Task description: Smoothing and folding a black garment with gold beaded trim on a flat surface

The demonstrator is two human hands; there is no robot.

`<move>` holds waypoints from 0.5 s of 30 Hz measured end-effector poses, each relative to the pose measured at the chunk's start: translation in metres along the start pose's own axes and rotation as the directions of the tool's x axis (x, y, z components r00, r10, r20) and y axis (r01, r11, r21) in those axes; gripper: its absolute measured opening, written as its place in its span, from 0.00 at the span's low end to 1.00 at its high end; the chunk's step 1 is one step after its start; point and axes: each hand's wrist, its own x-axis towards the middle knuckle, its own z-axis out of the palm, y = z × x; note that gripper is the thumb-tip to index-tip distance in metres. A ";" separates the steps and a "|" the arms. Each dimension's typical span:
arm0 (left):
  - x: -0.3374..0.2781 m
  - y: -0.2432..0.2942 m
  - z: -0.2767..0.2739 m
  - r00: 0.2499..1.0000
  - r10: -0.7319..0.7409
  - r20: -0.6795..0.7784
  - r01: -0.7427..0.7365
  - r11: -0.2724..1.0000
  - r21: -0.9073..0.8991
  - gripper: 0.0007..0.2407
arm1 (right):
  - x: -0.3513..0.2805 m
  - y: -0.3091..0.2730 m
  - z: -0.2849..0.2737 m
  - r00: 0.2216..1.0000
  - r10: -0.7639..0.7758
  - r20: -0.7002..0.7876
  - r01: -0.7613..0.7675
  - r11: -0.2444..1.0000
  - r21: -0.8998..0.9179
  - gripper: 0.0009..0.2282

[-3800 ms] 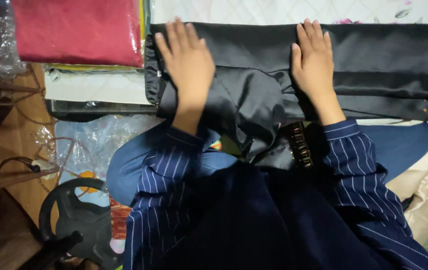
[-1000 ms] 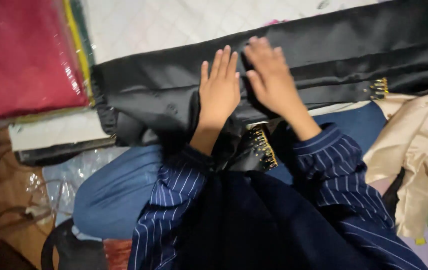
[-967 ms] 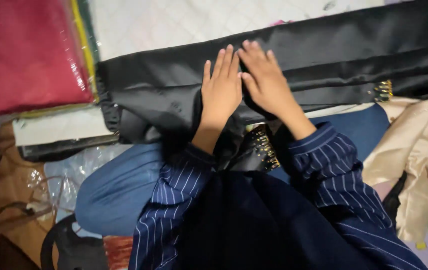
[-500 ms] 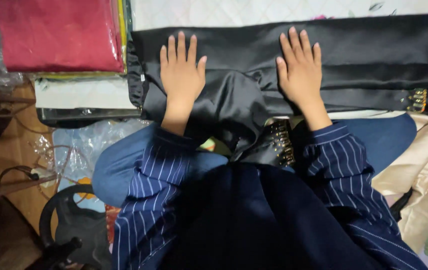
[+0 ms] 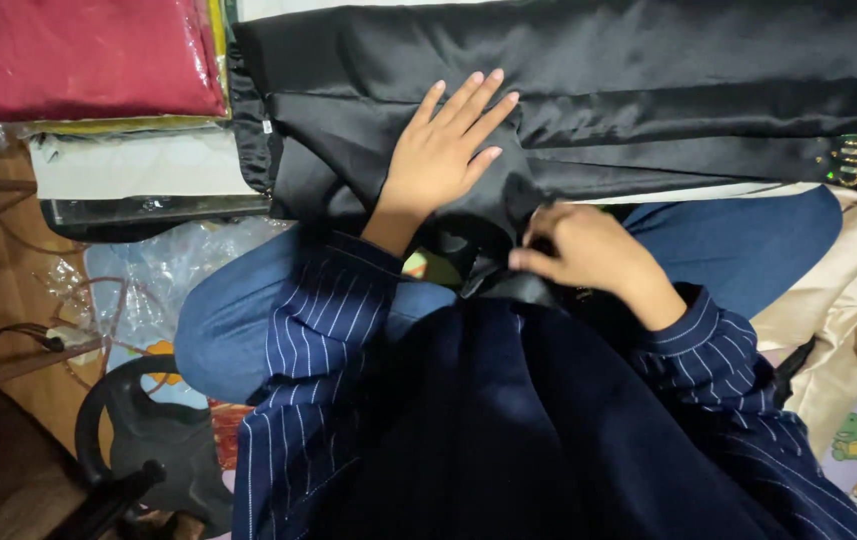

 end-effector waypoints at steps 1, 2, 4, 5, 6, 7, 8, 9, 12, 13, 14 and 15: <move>-0.001 -0.002 0.000 1.000 0.015 -0.010 -0.015 1.000 0.004 0.26 | -0.006 0.009 0.014 0.968 0.046 0.247 -0.041 0.999 -0.027 0.24; -0.002 -0.001 0.000 1.000 0.015 -0.012 -0.015 1.000 0.006 0.26 | -0.015 0.019 0.035 0.968 0.045 0.245 -0.039 0.999 -0.027 0.24; -0.001 0.000 -0.001 1.000 0.001 -0.008 -0.001 1.000 0.014 0.25 | -0.031 0.041 0.077 0.844 0.064 0.532 0.041 0.982 -0.184 0.39; -0.001 0.000 -0.002 1.000 0.001 -0.014 0.000 1.000 0.020 0.25 | -0.042 0.054 0.094 0.847 0.061 0.528 0.046 0.981 -0.188 0.39; -0.001 0.000 -0.004 1.000 0.010 -0.019 -0.009 1.000 0.007 0.25 | -0.052 0.068 0.110 0.843 -0.010 0.538 0.102 0.985 -0.142 0.39; -0.001 -0.001 -0.006 1.000 0.019 -0.023 -0.019 1.000 -0.005 0.25 | -0.061 0.082 0.126 0.835 -0.080 0.544 0.157 0.983 -0.097 0.41; -0.002 -0.001 -0.005 1.000 0.017 -0.025 -0.017 1.000 -0.002 0.25 | -0.065 0.094 0.133 0.835 -0.083 0.544 0.161 0.982 -0.097 0.41; -0.002 -0.002 -0.004 1.000 0.015 -0.020 -0.015 1.000 0.000 0.26 | -0.069 0.107 0.141 0.793 -0.007 0.609 0.173 0.962 -0.214 0.33; 0.000 -0.003 -0.003 1.000 0.022 -0.019 -0.022 1.000 0.002 0.26 | -0.064 0.118 0.136 0.799 0.050 0.599 0.180 0.931 -0.319 0.16; 0.000 -0.003 -0.003 1.000 0.019 -0.020 -0.019 1.000 0.004 0.25 | -0.060 0.118 0.129 0.841 0.017 0.540 0.178 0.935 -0.307 0.07; 0.000 -0.004 -0.002 0.999 0.026 -0.025 -0.026 1.000 0.008 0.25 | -0.050 0.103 0.096 0.846 0.020 0.533 0.175 0.934 -0.313 0.07; 0.000 -0.004 -0.001 0.999 0.017 -0.027 -0.017 1.000 -0.002 0.25 | -0.039 0.088 0.063 0.847 -0.013 0.531 0.082 0.991 -0.108 0.08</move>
